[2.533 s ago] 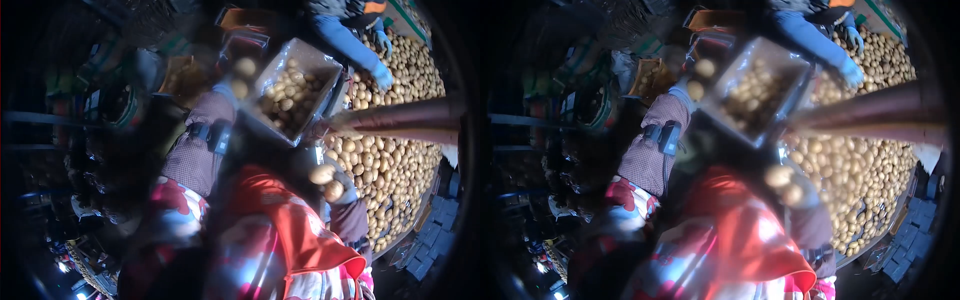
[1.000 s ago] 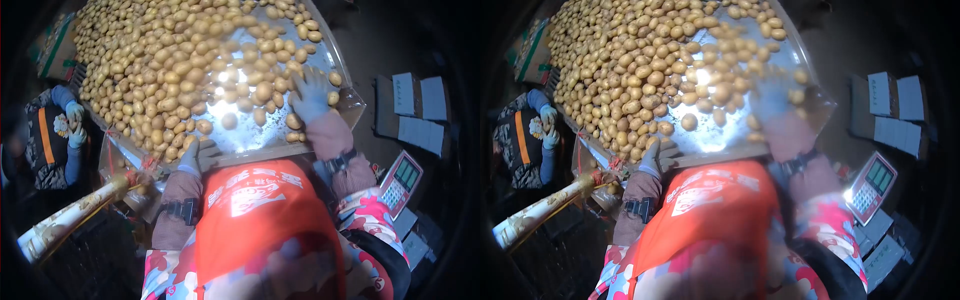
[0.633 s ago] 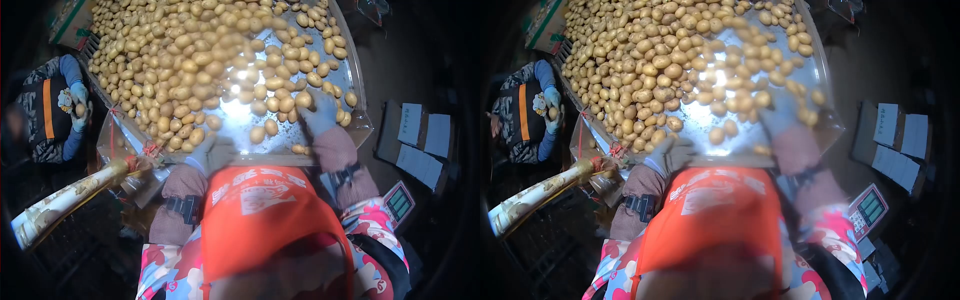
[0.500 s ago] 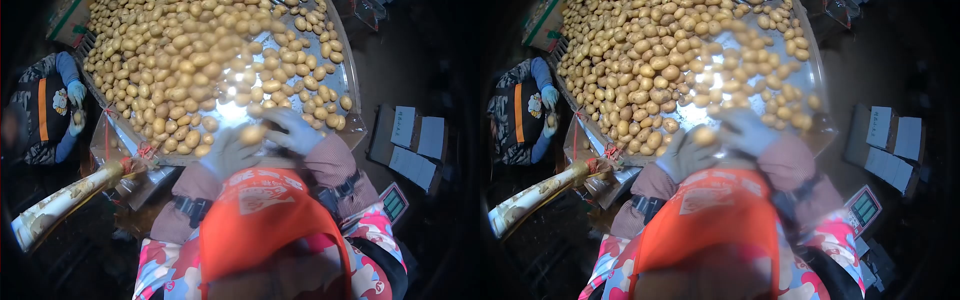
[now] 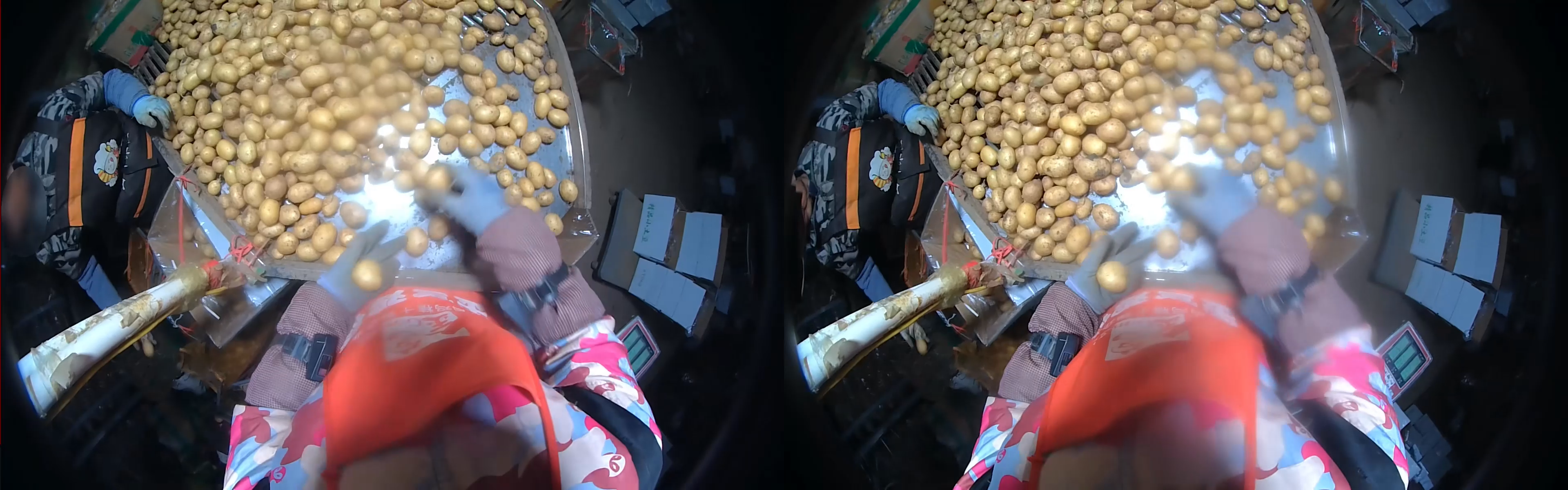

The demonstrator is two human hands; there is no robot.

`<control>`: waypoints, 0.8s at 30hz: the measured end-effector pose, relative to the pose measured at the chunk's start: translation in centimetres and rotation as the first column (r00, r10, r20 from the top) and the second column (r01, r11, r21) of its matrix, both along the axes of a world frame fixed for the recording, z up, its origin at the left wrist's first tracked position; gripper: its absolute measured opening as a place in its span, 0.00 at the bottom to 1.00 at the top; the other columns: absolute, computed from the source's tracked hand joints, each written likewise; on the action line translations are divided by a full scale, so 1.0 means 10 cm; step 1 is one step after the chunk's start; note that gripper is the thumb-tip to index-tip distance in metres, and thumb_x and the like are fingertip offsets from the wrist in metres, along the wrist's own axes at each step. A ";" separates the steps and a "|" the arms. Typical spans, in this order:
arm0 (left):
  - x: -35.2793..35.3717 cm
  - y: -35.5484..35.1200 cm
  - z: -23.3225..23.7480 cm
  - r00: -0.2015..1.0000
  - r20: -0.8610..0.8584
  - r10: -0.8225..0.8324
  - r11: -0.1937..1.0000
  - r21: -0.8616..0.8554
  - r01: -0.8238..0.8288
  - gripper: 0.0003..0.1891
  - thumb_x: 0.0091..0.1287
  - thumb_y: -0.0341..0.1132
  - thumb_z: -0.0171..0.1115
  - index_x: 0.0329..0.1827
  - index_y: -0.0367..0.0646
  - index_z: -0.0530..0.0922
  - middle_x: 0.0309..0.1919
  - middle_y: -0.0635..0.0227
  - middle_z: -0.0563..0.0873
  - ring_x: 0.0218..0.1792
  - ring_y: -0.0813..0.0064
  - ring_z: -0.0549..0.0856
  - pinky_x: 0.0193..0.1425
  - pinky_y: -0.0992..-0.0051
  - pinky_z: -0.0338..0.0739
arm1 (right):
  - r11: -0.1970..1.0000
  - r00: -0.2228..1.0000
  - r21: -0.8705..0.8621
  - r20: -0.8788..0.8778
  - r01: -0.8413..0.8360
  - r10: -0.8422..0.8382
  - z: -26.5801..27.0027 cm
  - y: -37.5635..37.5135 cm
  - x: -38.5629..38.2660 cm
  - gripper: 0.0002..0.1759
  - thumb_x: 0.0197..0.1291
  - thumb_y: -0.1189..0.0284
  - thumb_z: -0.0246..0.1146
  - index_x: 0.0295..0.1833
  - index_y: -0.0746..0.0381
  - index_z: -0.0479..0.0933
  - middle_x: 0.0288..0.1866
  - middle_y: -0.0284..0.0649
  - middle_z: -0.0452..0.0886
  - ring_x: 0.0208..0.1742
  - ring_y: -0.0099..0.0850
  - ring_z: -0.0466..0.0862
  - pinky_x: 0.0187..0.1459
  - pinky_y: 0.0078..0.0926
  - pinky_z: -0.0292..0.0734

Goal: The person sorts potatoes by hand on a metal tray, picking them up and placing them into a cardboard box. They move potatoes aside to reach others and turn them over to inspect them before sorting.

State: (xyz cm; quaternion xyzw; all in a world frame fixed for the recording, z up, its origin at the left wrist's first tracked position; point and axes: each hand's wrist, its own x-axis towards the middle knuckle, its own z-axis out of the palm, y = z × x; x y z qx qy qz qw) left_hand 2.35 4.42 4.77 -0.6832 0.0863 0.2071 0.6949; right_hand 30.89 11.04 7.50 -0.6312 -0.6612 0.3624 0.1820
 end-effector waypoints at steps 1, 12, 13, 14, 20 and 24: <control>0.04 -0.01 0.05 0.968 -0.224 -0.115 0.939 0.292 0.180 0.20 0.77 0.37 0.50 0.70 0.45 0.74 0.68 0.68 0.78 0.71 0.72 0.73 0.76 0.67 0.66 | 0.981 0.981 -0.064 -0.086 -0.181 0.175 0.04 -0.09 0.00 0.27 0.64 0.58 0.69 0.66 0.56 0.80 0.59 0.49 0.85 0.60 0.41 0.85 0.62 0.39 0.78; -0.41 -0.32 -0.21 0.819 -0.566 0.097 0.351 0.789 0.504 0.31 0.81 0.57 0.45 0.75 0.43 0.70 0.60 0.59 0.82 0.57 0.65 0.82 0.59 0.69 0.79 | 0.912 0.889 0.381 0.349 0.155 -0.297 -0.45 0.70 0.03 0.24 0.62 0.57 0.65 0.61 0.56 0.80 0.56 0.49 0.83 0.60 0.49 0.81 0.65 0.47 0.74; -0.50 -0.35 -0.19 0.814 -0.571 0.108 0.388 0.778 0.494 0.32 0.80 0.59 0.45 0.74 0.43 0.70 0.58 0.59 0.83 0.54 0.66 0.83 0.56 0.70 0.80 | 0.966 0.931 0.231 0.313 0.116 -0.186 -0.40 0.52 -0.16 0.25 0.61 0.58 0.66 0.62 0.55 0.80 0.55 0.48 0.83 0.58 0.50 0.81 0.62 0.47 0.75; -0.60 -0.36 -0.16 0.806 -0.579 0.123 0.422 0.766 0.485 0.33 0.80 0.60 0.45 0.74 0.43 0.71 0.57 0.60 0.83 0.51 0.67 0.83 0.52 0.71 0.81 | 0.995 0.961 0.073 0.261 0.072 -0.088 -0.34 0.33 -0.34 0.26 0.59 0.58 0.67 0.63 0.54 0.80 0.54 0.47 0.83 0.57 0.50 0.81 0.60 0.47 0.76; -2.10 -1.13 -0.10 0.552 -0.799 0.240 0.571 0.575 0.585 0.29 0.77 0.62 0.51 0.68 0.51 0.76 0.42 0.65 0.84 0.25 0.79 0.69 0.26 0.77 0.65 | 0.979 0.996 0.187 -0.013 -0.086 0.090 -0.17 -0.51 -0.08 0.18 0.61 0.63 0.65 0.55 0.57 0.82 0.41 0.45 0.83 0.43 0.50 0.82 0.47 0.50 0.75; -3.34 -1.10 -0.08 0.054 -0.975 0.217 0.960 0.223 0.172 0.26 0.78 0.56 0.49 0.69 0.51 0.74 0.53 0.59 0.84 0.44 0.68 0.86 0.42 0.69 0.84 | 0.994 0.925 0.003 0.364 0.113 -0.107 -0.26 -0.40 0.57 0.16 0.65 0.63 0.63 0.54 0.58 0.83 0.47 0.48 0.84 0.49 0.49 0.83 0.52 0.48 0.76</control>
